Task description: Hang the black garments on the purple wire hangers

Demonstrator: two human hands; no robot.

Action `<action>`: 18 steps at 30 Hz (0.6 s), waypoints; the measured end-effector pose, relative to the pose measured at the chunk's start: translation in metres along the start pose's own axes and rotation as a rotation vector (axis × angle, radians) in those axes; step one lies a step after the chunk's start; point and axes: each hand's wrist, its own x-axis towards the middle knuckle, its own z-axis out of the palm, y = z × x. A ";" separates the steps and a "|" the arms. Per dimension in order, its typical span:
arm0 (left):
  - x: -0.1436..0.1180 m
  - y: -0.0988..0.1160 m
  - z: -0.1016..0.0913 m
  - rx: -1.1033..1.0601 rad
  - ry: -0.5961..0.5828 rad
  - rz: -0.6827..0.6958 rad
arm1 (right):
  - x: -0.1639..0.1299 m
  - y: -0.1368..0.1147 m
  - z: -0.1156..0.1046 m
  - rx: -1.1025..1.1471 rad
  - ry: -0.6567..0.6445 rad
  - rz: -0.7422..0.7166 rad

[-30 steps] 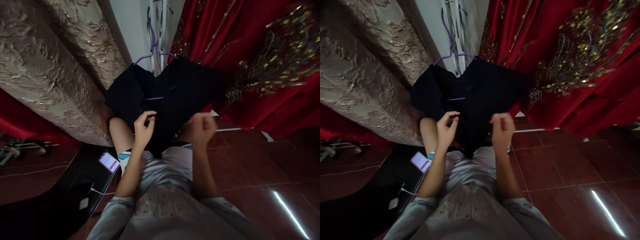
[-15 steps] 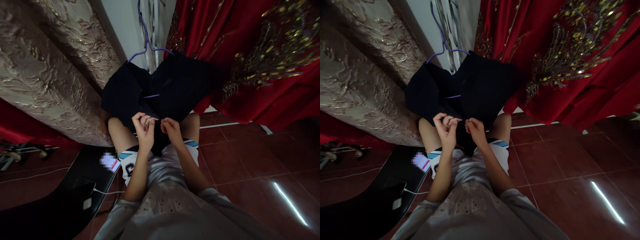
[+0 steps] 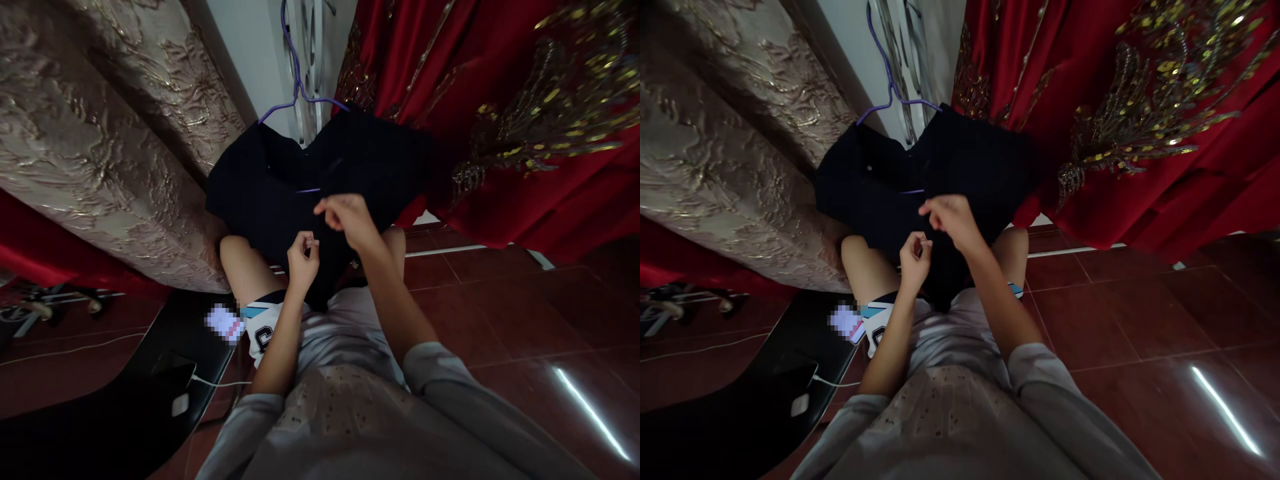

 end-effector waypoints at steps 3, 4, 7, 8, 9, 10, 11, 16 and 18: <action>-0.003 -0.010 0.005 0.090 0.011 0.008 | 0.026 -0.045 0.004 0.004 0.084 -0.151; -0.003 -0.011 0.005 0.092 0.005 0.004 | 0.030 -0.056 0.006 0.000 0.092 -0.189; 0.000 0.005 -0.001 0.090 -0.068 0.011 | 0.030 -0.070 0.012 -0.008 0.097 -0.243; 0.004 0.017 -0.004 0.067 -0.094 0.036 | 0.028 -0.071 0.013 -0.008 0.093 -0.248; 0.010 0.031 -0.008 0.036 -0.103 0.085 | 0.025 -0.070 0.013 -0.008 0.084 -0.249; 0.019 0.048 -0.011 0.001 -0.090 0.155 | 0.023 -0.069 0.013 -0.014 0.072 -0.247; 0.029 0.065 -0.015 -0.029 -0.045 0.249 | 0.021 -0.069 0.013 -0.024 0.058 -0.247; 0.091 0.126 -0.027 0.108 0.085 0.588 | 0.016 -0.073 0.014 -0.062 0.019 -0.330; 0.103 0.132 -0.026 0.173 0.037 0.608 | 0.013 -0.069 0.014 -0.086 0.051 -0.338</action>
